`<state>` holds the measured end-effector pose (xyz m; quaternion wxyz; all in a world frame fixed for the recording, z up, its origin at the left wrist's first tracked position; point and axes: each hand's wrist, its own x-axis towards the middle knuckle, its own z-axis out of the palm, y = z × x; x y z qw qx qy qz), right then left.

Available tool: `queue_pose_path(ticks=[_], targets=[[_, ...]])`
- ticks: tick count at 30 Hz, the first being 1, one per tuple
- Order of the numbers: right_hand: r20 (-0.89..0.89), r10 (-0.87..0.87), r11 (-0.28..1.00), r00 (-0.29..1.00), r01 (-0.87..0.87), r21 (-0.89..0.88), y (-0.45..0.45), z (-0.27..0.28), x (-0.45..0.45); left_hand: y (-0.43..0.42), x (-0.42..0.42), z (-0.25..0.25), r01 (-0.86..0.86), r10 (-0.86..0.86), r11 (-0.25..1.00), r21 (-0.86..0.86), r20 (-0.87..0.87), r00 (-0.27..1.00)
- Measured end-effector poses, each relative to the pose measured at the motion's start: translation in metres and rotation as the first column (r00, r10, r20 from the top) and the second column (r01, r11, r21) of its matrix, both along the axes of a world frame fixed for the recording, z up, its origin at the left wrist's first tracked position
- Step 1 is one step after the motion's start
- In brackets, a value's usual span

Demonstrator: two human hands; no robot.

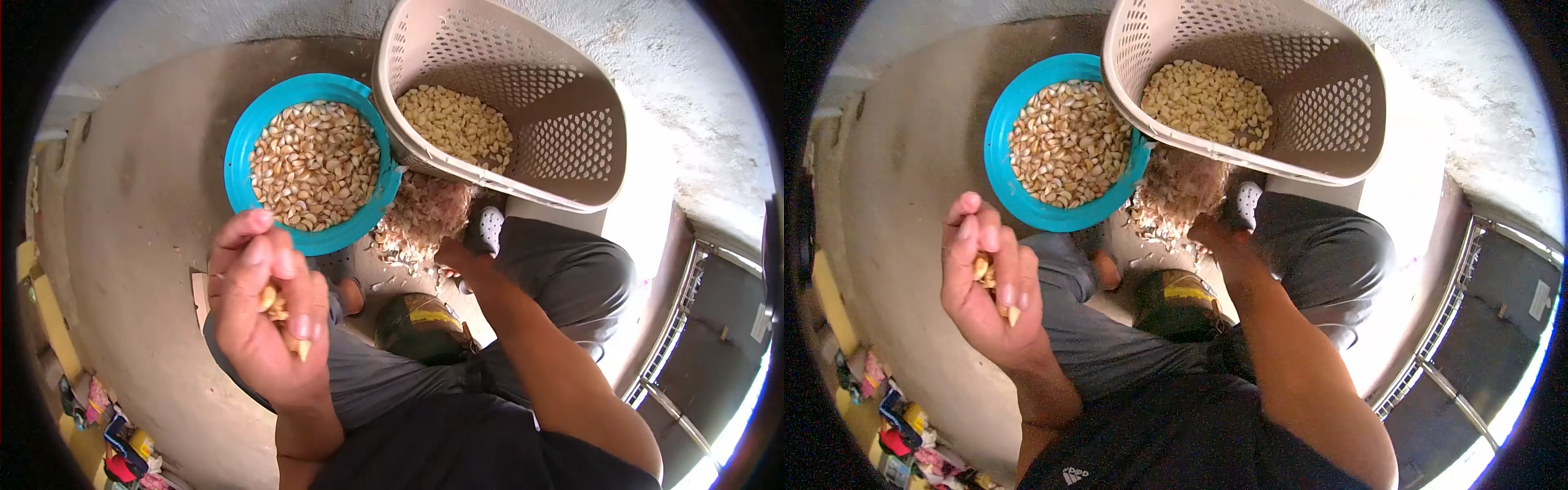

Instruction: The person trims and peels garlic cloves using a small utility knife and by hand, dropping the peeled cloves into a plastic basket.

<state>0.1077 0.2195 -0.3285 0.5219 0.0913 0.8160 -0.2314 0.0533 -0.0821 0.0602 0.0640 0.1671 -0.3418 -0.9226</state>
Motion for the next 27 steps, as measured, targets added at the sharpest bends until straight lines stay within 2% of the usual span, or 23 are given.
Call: queue_pose_path(ticks=[1, 4, 5, 6, 7, 8, 9, 10, 11, 13, 15, 16, 19, 21, 23, 25, 27], targets=[[0.120, -0.260, 0.966, 0.958, 0.258, 0.033, -0.008, 0.015, -0.007, -0.006, 0.001, 0.001, -0.022, 0.023, 0.999, 0.027, -0.024, 0.999], [0.337, -0.158, 0.938, 0.928, 0.248, -0.242, -0.020, 0.018, -0.031, -0.025, 0.008, -0.001, -0.059, 0.065, 0.995, 0.077, -0.070, 0.995], [0.348, -0.134, 0.908, 0.928, 0.255, -0.331, -0.042, 0.070, -0.055, -0.030, 0.010, 0.000, -0.070, 0.077, 0.993, 0.090, -0.075, 0.994], [0.393, -0.045, 0.888, 0.919, 0.217, -0.406, -0.059, 0.098, -0.081, -0.033, 0.011, 0.000, -0.086, 0.096, 0.990, 0.110, -0.086, 0.992], [0.237, 0.064, 0.873, 0.969, 0.061, -0.485, -0.084, 0.140, -0.106, -0.035, 0.011, 0.001, -0.101, 0.111, 0.988, 0.116, -0.080, 0.991], [0.030, 0.090, 0.738, 0.995, -0.047, -0.673, -0.098, 0.138, -0.118, -0.036, 0.012, 0.003, -0.118, 0.128, 0.985, 0.126, -0.072, 0.989], [-0.076, 0.169, 0.800, 0.983, -0.182, -0.572, -0.121, 0.161, -0.139, -0.037, 0.013, 0.004, -0.132, 0.141, 0.982, 0.132, -0.063, 0.988], [-0.374, 0.235, 0.805, 0.897, -0.395, -0.442, -0.144, 0.148, -0.152, -0.037, 0.014, 0.004, -0.145, 0.154, 0.978, 0.147, -0.051, 0.987], [-0.630, 0.299, 0.792, 0.717, -0.555, -0.255, -0.169, 0.130, -0.161, -0.036, 0.015, 0.004, -0.156, 0.164, 0.975, 0.157, -0.042, 0.986], [-0.580, 0.499, 0.831, 0.644, -0.544, 0.112, -0.216, 0.110, -0.170, -0.037, 0.014, 0.004, -0.168, 0.177, 0.976, 0.138, -0.052, 0.983], [-0.542, 0.645, 0.720, 0.539, -0.665, 0.197, -0.242, 0.074, -0.159, -0.038, 0.015, 0.004, -0.174, 0.180, 0.978, 0.111, -0.044, 0.983], [-0.516, 0.713, 0.653, 0.475, -0.718, 0.240, -0.252, 0.073, -0.162, -0.038, 0.014, 0.004, -0.181, 0.185, 0.979, 0.100, -0.043, 0.982], [-0.335, 0.818, 0.520, 0.467, -0.850, 0.087, -0.268, 0.079, -0.166, -0.041, 0.016, 0.000, -0.173, 0.177, 0.978, 0.117, -0.021, 0.984], [-0.415, 0.713, 0.659, 0.565, -0.743, 0.120, -0.254, 0.085, -0.173, -0.040, 0.016, -0.001, -0.186, 0.191, 0.973, 0.136, -0.022, 0.981], [-0.430, 0.699, 0.673, 0.572, -0.730, 0.123, -0.249, 0.087, -0.179, -0.038, 0.016, 0.001, -0.163, 0.170, 0.976, 0.144, -0.034, 0.985], [-0.360, 0.803, 0.540, 0.475, -0.835, 0.104, -0.261, 0.094, -0.176, -0.035, 0.015, 0.001, -0.135, 0.143, 0.980, 0.147, -0.048, 0.989], [-0.504, 0.662, 0.682, 0.555, -0.725, 0.097, -0.263, 0.078, -0.171, -0.031, 0.013, 0.003, -0.153, 0.163, 0.975, 0.159, -0.056, 0.985]])
